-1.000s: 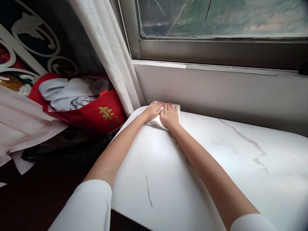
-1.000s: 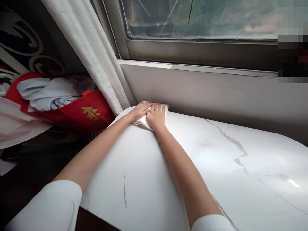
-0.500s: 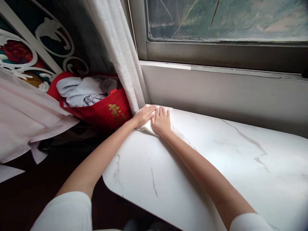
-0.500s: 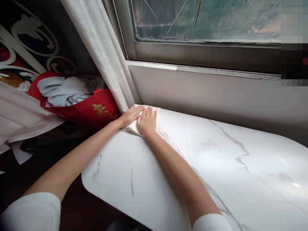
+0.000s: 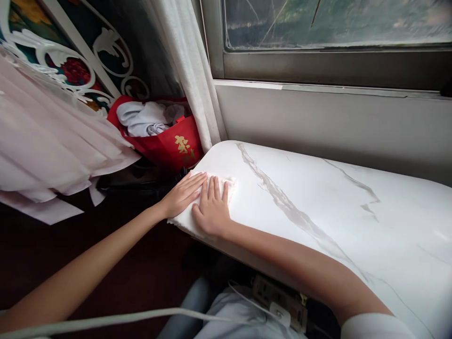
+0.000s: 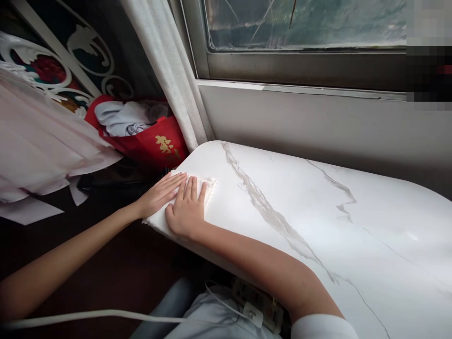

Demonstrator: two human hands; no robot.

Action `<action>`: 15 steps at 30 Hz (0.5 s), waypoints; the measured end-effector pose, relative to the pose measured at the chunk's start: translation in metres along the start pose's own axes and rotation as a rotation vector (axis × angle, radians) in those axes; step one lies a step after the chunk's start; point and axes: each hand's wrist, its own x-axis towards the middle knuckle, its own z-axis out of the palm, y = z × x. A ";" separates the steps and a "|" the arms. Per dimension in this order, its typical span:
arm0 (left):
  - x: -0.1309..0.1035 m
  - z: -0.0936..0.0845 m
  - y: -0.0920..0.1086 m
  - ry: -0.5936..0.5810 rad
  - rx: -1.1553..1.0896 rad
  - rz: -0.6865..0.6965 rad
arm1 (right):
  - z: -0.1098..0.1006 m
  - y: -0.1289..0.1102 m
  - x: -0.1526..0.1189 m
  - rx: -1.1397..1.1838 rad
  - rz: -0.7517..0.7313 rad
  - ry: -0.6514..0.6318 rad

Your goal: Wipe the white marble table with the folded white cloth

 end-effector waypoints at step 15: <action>0.103 0.018 -0.040 0.037 0.088 -0.067 | -0.014 0.068 0.087 -0.079 0.131 0.129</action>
